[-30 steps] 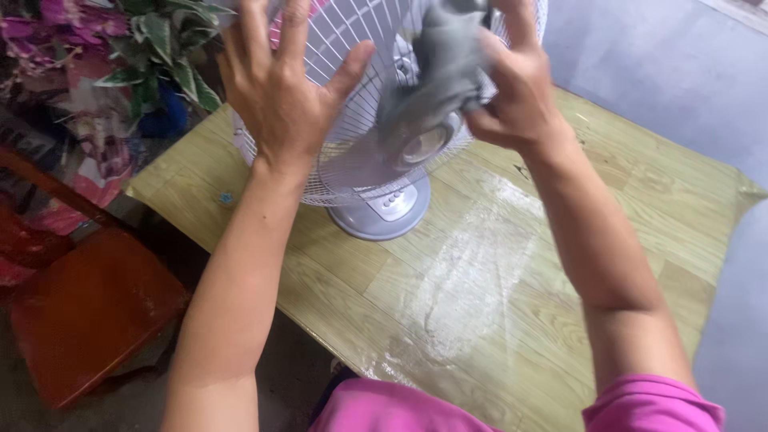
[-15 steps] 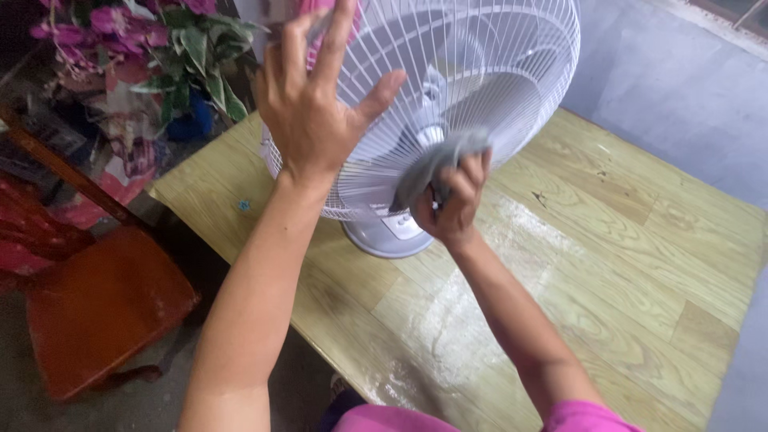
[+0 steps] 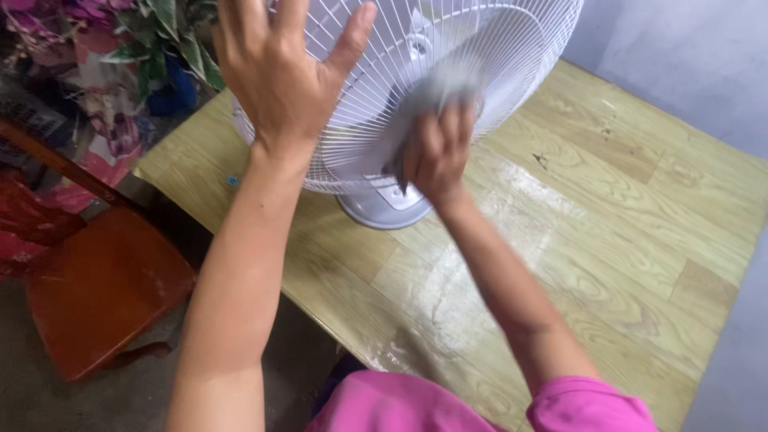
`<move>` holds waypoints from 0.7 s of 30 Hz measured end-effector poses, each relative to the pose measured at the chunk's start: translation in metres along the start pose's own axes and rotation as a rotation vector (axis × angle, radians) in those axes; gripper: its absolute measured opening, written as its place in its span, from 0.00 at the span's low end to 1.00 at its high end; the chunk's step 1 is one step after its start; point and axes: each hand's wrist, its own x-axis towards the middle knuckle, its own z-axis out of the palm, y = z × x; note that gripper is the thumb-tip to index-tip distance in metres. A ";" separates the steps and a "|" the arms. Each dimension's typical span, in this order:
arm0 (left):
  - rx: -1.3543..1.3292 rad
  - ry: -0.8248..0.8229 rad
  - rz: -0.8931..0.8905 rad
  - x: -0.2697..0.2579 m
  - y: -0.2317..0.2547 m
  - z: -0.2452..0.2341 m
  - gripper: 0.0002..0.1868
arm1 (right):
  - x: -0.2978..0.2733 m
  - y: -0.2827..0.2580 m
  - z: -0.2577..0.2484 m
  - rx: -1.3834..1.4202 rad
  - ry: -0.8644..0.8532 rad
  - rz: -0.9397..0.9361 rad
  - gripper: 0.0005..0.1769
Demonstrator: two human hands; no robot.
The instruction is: The person reassembles a disassembled electric fan on a wooden table. They attach the fan blades to the motor shaft, secure them with a knob, wipe the front grille with a cloth, and then mount the grille onto the fan base.
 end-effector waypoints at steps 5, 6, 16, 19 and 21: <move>0.193 -0.002 0.019 -0.023 0.006 0.011 0.39 | -0.147 -0.013 0.002 -0.018 -0.270 0.116 0.29; 0.243 -0.025 0.071 -0.033 0.009 0.013 0.42 | -0.167 -0.015 -0.001 0.001 -0.297 0.162 0.31; 0.427 -0.237 0.182 -0.089 -0.009 0.047 0.59 | -0.228 -0.025 0.001 0.227 -0.437 0.493 0.39; 0.451 -0.263 0.189 -0.081 -0.013 0.052 0.58 | -0.252 -0.030 0.010 0.331 -0.701 0.693 0.33; 0.475 -0.336 0.162 -0.076 -0.009 0.047 0.57 | -0.261 -0.028 0.021 0.294 -0.884 0.619 0.31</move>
